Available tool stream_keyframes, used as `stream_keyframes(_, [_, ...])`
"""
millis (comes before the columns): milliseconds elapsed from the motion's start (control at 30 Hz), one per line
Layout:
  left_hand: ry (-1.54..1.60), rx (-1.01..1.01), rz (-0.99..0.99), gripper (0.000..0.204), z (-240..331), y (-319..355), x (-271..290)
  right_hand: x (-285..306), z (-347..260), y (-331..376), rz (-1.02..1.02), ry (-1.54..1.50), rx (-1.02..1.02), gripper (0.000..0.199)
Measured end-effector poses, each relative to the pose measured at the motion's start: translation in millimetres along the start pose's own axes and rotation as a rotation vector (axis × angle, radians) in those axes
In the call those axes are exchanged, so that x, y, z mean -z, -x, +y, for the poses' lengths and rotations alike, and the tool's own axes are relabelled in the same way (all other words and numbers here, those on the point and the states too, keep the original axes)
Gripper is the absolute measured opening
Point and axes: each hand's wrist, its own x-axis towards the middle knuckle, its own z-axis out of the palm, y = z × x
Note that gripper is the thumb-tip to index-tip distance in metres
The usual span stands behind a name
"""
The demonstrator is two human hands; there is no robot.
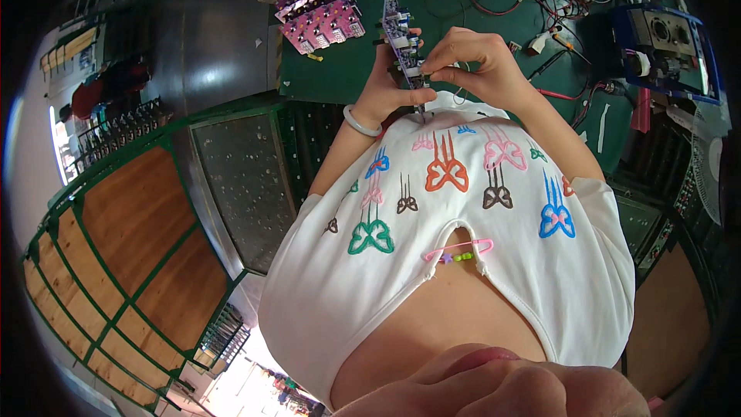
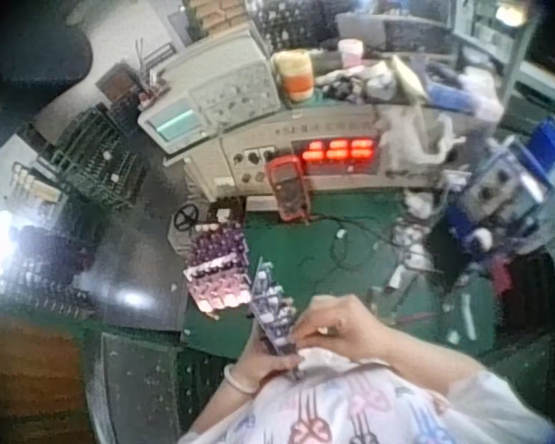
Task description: The person picks up a stack of purple circuit boards from a table and walks to a testing station. They place the boards on the table, separate one, and connect a cable to it. The person then presses a button on a testing device and observes the digital readout.
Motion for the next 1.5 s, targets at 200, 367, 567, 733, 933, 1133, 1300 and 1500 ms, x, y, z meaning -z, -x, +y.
stream_keyframes(200, [-0.083,0.035,0.085,0.105,-2.8,2.3,-3.1,-2.0,-4.9,-0.4,0.013,0.022,-0.135,0.018])
stream_keyframes(367, [-0.077,0.031,0.123,0.11,3.3,4.3,-10.8,-2.8,4.9,7.4,0.045,-0.004,-0.163,0.019])
stream_keyframes(567, [-0.486,-0.171,0.23,0.125,-11.9,5.9,13.0,-12.8,31.5,26.0,0.195,0.095,-0.121,0.042])
stream_keyframes(733, [-0.954,-0.381,0.354,0.136,-21.1,14.1,37.8,-12.0,90.1,89.0,0.079,0.508,-0.402,0.05])
stream_keyframes(933, [-1.167,-0.467,0.398,0.134,-45.6,15.0,59.0,-18.8,129.1,153.1,-0.253,0.656,-0.731,0.05])
stream_keyframes(1133, [-1.339,-0.442,0.512,0.128,-68.3,2.9,69.9,-20.5,119.9,159.4,-0.114,0.864,-0.96,0.034])
stream_keyframes(1300, [-1.323,-0.33,0.62,0.13,-97.1,12.4,106.4,-7.3,119.9,174.5,-0.122,0.947,-1.019,0.029])
stream_keyframes(1500, [-1.225,-0.146,0.75,0.131,-109.9,21.9,123.3,0.4,118.0,174.2,-0.11,0.952,-1.118,0.029])
